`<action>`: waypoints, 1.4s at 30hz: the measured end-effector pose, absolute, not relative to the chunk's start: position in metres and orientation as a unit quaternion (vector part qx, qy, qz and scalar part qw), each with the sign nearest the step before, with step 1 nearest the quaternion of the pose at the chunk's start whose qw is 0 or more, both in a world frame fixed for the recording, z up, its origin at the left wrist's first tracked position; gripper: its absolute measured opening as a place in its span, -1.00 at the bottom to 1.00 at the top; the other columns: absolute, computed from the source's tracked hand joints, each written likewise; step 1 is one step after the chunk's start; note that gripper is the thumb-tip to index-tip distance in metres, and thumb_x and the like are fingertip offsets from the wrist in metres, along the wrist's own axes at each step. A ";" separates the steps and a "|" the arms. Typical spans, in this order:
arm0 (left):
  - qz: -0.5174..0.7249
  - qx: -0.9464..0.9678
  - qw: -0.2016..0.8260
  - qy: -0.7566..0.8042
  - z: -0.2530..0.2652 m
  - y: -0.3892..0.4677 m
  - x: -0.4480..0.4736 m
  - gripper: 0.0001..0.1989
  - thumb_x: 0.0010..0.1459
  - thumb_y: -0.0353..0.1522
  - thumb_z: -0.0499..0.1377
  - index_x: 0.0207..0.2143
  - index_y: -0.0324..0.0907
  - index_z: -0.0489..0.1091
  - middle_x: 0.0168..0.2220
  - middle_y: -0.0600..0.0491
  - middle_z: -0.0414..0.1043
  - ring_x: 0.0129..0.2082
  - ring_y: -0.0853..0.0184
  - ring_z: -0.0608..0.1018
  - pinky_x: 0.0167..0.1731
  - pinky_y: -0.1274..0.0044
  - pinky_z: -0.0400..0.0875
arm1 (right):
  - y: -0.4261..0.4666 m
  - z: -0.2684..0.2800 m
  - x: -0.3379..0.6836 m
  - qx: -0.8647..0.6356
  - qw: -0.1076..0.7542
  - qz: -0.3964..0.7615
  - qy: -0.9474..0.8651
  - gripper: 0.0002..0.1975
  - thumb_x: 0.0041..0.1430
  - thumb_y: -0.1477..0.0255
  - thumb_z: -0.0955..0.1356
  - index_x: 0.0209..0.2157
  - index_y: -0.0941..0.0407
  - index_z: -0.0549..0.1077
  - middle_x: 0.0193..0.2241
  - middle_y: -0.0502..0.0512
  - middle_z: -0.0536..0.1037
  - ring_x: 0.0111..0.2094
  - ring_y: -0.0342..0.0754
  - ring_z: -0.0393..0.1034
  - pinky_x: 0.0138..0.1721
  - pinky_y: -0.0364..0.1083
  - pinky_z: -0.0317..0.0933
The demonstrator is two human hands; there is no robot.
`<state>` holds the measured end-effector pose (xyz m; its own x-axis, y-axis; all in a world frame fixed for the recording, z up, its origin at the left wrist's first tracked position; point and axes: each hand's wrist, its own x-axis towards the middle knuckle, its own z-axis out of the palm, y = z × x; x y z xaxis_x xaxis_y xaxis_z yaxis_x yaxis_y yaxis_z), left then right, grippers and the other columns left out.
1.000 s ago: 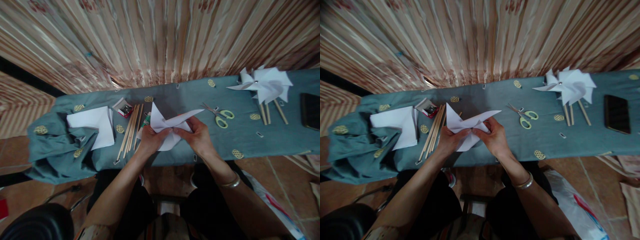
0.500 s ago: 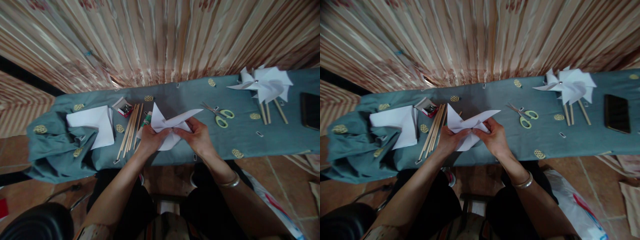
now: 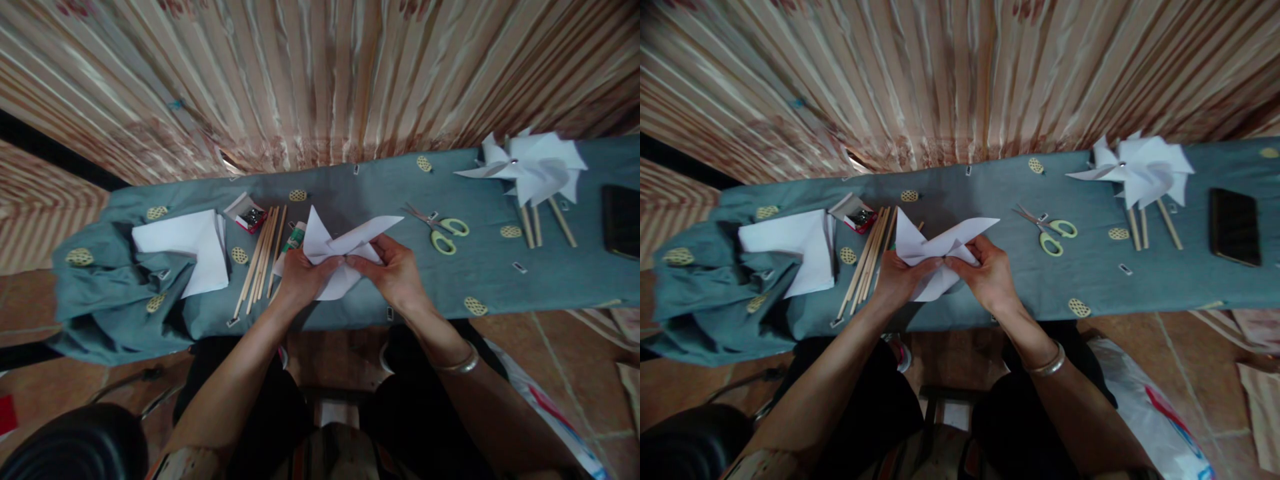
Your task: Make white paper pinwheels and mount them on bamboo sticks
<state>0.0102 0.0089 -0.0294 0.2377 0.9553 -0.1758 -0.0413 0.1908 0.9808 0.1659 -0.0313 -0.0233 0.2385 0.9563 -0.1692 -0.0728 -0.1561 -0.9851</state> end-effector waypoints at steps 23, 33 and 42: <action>0.419 0.460 0.634 0.459 -0.029 0.010 0.012 -0.62 -0.25 -0.21 0.50 -0.42 -0.28 0.58 -0.42 -0.05 0.61 -0.45 0.27 0.57 -0.43 0.47 0.50 | -0.030 -0.019 0.164 -0.586 0.541 0.459 -0.392 -0.65 -0.13 0.33 0.54 -0.26 0.06 0.47 -0.32 0.01 0.64 -0.31 -0.02 0.52 -0.30 -0.05 0.40; 0.409 0.411 0.680 0.449 -0.029 0.007 0.013 -0.62 -0.26 -0.26 0.50 -0.38 -0.30 0.57 -0.39 -0.06 0.62 -0.44 0.26 0.60 -0.37 0.43 0.53 | -0.028 -0.016 0.170 -0.585 0.521 0.483 -0.391 -0.62 -0.18 0.30 0.55 -0.27 0.08 0.49 -0.38 -0.02 0.60 -0.40 -0.07 0.43 -0.36 -0.09 0.33; 0.409 0.411 0.680 0.449 -0.028 0.007 0.013 -0.62 -0.27 -0.27 0.48 -0.36 -0.28 0.59 -0.34 -0.06 0.64 -0.39 0.23 0.62 -0.32 0.42 0.55 | -0.029 -0.016 0.168 -0.596 0.517 0.483 -0.378 -0.63 -0.19 0.29 0.55 -0.30 0.07 0.48 -0.43 -0.06 0.57 -0.47 -0.12 0.38 -0.44 -0.12 0.30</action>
<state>0.0131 0.0074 -0.0279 0.2635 0.9249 -0.2740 -0.1864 0.3275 0.9263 0.1679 -0.0292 -0.0157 0.2470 0.9511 -0.1856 -0.0495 -0.1789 -0.9826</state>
